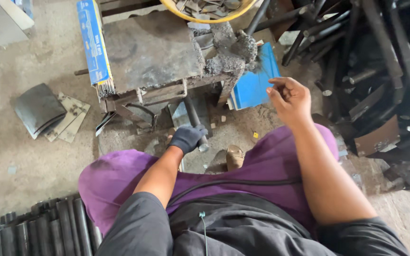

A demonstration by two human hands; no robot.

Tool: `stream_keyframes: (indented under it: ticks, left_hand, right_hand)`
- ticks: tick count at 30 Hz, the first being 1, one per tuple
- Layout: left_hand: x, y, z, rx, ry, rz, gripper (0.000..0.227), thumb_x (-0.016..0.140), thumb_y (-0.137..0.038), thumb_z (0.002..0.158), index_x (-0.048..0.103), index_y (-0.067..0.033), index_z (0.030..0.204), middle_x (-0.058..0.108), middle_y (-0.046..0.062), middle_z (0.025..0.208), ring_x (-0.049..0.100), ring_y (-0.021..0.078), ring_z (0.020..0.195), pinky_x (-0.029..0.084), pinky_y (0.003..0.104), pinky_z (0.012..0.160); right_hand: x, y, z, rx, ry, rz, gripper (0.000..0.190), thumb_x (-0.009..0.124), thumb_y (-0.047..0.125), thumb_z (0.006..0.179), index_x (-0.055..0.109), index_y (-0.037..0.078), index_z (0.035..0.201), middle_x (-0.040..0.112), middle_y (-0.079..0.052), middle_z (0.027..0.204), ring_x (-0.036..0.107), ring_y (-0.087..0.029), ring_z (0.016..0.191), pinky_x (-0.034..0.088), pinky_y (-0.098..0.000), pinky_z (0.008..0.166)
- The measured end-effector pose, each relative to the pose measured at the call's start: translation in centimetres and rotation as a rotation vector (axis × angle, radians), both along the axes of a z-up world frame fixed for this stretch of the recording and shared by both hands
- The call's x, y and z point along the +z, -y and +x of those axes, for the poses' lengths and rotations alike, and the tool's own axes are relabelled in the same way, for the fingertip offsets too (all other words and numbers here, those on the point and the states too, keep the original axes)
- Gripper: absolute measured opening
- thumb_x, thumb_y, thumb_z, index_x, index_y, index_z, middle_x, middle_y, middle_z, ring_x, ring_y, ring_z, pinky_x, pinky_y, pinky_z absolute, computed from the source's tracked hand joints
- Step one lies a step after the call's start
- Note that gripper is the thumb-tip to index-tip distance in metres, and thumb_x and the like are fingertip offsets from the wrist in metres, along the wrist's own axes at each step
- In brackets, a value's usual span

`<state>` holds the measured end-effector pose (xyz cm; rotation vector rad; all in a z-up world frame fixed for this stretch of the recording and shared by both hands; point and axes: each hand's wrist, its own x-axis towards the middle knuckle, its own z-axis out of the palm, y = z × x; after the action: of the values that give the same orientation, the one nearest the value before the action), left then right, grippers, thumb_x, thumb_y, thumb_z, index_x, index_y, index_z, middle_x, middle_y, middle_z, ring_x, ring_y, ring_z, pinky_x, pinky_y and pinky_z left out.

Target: The person sits on the floor and welds a metal pipe using a handheld welding tool. They then pick up a metal disc and weld it to the pipe, creating bright sparks and smoke.

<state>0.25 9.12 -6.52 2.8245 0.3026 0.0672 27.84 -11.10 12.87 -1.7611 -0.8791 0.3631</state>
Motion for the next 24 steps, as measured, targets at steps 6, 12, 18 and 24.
stream_keyframes:
  ticks: [6,12,18,24]
  left_hand:
    - [8.0,-1.9,2.0,0.222,-0.021,-0.079,0.021,0.066,-0.035,0.089,0.069,-0.025,0.108,0.074,0.011,0.092,0.072,0.0356,0.081,0.056,0.049,0.07]
    - [20.3,0.4,3.4,0.417,0.392,0.018,0.027,0.076,-0.04,0.078,0.074,-0.0161,0.091,0.074,0.014,0.086,0.072,0.0365,0.08,0.058,0.046,0.069]
    - [33.7,1.8,1.7,0.584,0.831,-0.045,0.033,0.087,-0.031,0.083,0.074,-0.0049,0.097,0.076,0.015,0.088,0.076,0.0309,0.08,0.061,0.04,0.072]
    - [44.4,-0.5,-2.1,0.2,0.992,0.094,0.022,0.078,-0.025,0.096,0.07,-0.0044,0.099,0.073,0.008,0.091,0.075,0.0203,0.083,0.062,0.033,0.081]
  right_hand:
    - [-5.8,1.1,3.0,-0.253,0.256,-0.039,0.058,0.076,0.004,0.084,0.061,0.005,0.14,0.068,-0.007,0.094,0.059,-0.009,0.065,0.051,-0.0249,0.062]
    - [-8.7,3.4,8.1,-0.54,0.197,0.014,0.063,0.082,0.012,0.085,0.059,0.008,0.143,0.069,-0.006,0.097,0.063,-0.01,0.079,0.054,-0.0282,0.073]
    - [-8.4,2.4,7.7,-0.544,-0.001,0.067,0.061,0.076,0.012,0.084,0.059,0.01,0.143,0.066,-0.004,0.094,0.06,-0.011,0.073,0.052,-0.0281,0.067]
    - [-7.8,0.8,7.1,-0.5,0.041,0.09,0.056,0.078,0.014,0.085,0.063,0.009,0.139,0.067,-0.004,0.095,0.063,-0.011,0.076,0.053,-0.0277,0.07]
